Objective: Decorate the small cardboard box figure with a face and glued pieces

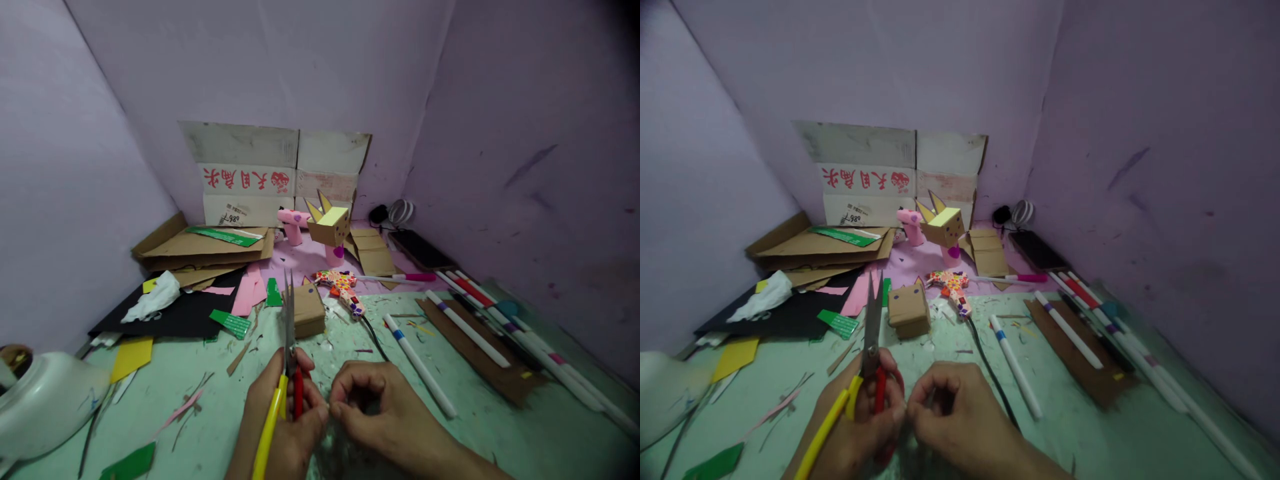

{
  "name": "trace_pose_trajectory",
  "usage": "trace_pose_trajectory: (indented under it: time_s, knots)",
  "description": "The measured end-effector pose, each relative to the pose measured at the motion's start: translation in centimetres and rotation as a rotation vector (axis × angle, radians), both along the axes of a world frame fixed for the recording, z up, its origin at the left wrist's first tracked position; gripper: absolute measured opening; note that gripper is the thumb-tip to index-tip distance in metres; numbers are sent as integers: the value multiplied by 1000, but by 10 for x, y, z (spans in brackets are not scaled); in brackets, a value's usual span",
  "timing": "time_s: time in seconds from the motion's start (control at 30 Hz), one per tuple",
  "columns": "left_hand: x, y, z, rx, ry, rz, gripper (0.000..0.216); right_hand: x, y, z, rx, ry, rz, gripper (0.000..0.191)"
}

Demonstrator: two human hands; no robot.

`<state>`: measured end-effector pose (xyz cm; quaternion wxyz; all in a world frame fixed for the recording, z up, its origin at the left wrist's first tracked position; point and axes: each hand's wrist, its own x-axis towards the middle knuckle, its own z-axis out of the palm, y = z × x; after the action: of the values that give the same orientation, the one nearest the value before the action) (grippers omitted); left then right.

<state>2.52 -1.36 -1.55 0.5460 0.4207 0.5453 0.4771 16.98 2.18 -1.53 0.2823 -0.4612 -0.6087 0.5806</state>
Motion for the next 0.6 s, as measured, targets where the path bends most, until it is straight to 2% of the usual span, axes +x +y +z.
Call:
trace_pose_trajectory:
  time_s: [0.17,0.3,0.4,0.6]
  knots:
    - [1,0,0,-12,-33,-27,36,-2,4,-4,-165,105,-36,7]
    - [2,0,-1,-8,-36,-12,39,-3,5,-1,-216,132,-79,9]
    - [1,0,2,9,30,-9,35,-1,6,0,-172,108,-85,13]
    - [3,-3,14,69,248,85,25,4,5,3,65,0,-67,6]
